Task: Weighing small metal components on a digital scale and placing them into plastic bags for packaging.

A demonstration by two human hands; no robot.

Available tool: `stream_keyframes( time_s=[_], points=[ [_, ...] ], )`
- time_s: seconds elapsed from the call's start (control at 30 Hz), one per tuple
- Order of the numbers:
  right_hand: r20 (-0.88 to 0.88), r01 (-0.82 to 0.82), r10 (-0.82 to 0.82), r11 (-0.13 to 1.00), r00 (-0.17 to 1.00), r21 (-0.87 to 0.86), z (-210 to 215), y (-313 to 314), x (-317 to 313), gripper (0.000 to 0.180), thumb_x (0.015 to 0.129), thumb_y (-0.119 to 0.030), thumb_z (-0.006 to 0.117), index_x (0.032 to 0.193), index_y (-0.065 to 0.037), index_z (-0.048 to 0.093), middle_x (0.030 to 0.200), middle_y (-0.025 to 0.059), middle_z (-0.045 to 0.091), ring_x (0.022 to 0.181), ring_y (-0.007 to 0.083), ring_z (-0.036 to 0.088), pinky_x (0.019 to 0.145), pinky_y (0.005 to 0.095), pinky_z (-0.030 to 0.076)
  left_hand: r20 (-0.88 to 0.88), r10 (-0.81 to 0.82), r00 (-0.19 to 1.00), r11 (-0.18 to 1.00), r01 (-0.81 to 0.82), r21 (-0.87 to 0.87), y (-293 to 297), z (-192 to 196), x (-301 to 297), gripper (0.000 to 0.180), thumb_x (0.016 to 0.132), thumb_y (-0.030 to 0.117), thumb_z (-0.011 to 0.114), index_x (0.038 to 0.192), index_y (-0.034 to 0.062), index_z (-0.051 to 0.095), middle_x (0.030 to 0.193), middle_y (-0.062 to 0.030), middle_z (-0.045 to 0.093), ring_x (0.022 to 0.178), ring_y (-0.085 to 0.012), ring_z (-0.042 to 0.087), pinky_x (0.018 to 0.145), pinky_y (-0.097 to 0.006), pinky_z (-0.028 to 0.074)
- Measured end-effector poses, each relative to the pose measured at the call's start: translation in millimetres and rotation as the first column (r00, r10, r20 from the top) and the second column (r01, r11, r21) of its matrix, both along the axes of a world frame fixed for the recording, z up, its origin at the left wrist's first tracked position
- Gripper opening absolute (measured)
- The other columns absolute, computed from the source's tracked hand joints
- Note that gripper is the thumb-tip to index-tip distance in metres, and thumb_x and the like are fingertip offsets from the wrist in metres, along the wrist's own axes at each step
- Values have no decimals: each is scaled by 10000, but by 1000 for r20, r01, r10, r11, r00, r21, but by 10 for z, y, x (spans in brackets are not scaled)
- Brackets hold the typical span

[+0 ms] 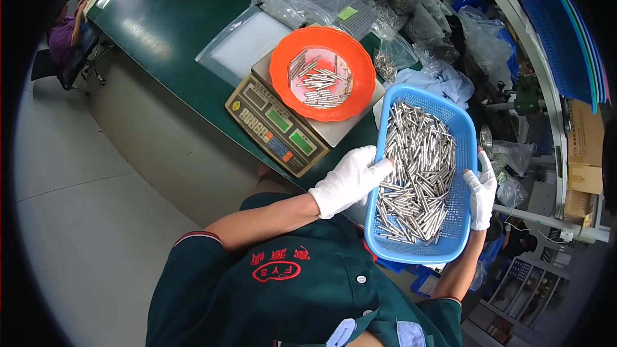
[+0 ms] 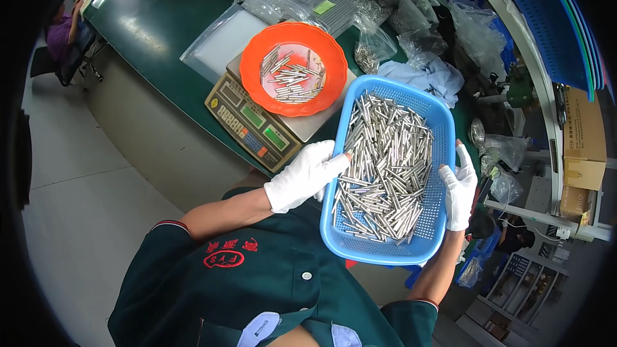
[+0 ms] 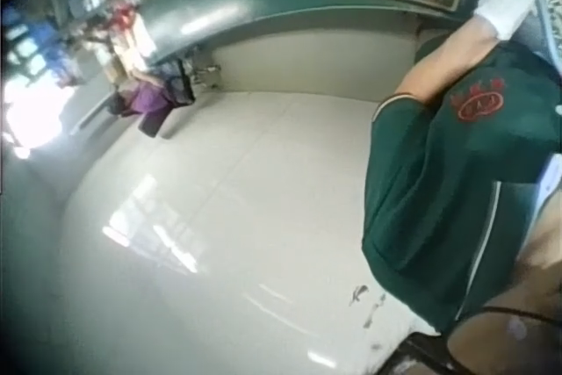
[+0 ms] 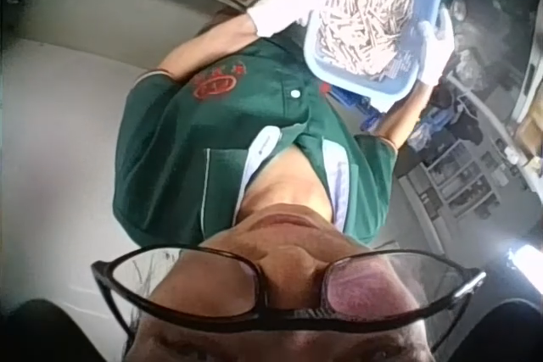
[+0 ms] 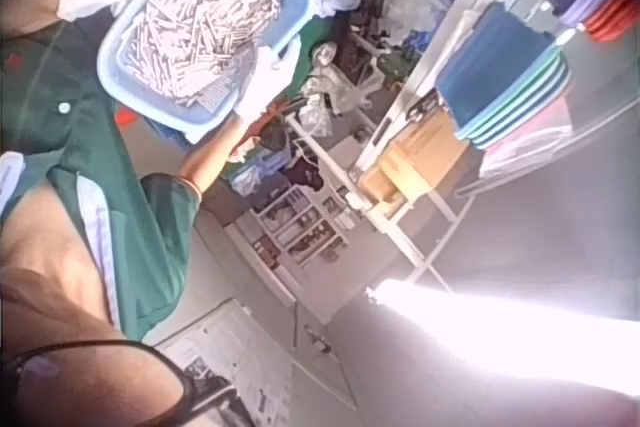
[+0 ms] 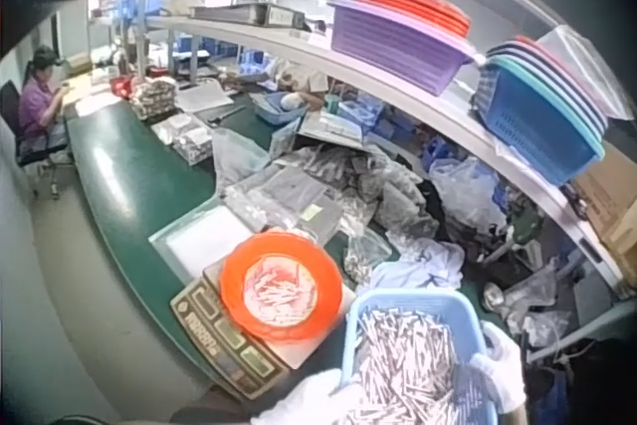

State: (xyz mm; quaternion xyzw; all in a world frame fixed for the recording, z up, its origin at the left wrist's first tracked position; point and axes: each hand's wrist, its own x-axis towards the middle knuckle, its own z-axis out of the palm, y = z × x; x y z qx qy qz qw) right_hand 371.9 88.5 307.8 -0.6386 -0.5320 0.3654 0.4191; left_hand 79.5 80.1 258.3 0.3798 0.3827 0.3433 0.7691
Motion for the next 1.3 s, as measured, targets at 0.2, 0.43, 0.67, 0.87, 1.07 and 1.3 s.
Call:
stream_keyframes(
  time_s=[0.2,0.43,0.67,0.87,1.07,1.3],
  points=[
    [88,-153,165,981,982,-121,251,624,-529,528,780,75,526,1284,49,373,924,97,622,733,77,583,659,197,478,21,141,990,990,-141,-2,130,-48,-312,281,881,300,486,917,24,522,670,-23,548,463,-74,509,374,-201,372],
    [18,-268,277,944,961,-194,278,1118,-810,531,767,61,563,1273,33,404,959,100,623,732,85,591,678,206,490,39,218,975,972,-213,-96,225,-107,-504,299,872,311,471,962,31,520,675,-7,529,473,-65,482,377,-193,346],
    [140,-304,354,908,925,-289,402,1369,-1076,528,767,46,561,1271,42,402,927,116,625,643,83,581,592,207,490,81,237,968,965,-226,-131,270,-210,-559,340,886,340,456,995,25,518,690,-15,538,482,-67,462,403,-194,348],
    [170,-362,420,886,891,-291,411,1577,-1144,550,746,38,547,1275,53,396,998,150,604,718,116,601,658,228,503,138,255,957,959,-233,-161,306,-264,-534,358,896,368,450,994,29,514,683,-12,528,473,-64,443,401,-189,342],
    [195,-380,472,847,860,-372,545,1683,-1371,551,701,42,534,1239,85,425,1000,158,600,708,110,588,642,219,490,192,294,936,946,-255,-201,280,-327,-508,337,903,359,448,987,40,514,678,-7,526,465,-61,443,397,-186,346],
    [261,-383,523,813,811,-438,570,1844,-1491,569,691,23,531,1245,88,416,979,158,610,711,118,594,655,231,493,221,324,920,932,-269,-244,312,-424,-503,310,910,341,439,969,44,509,656,-5,526,452,-66,448,391,-189,349]
  ],
)
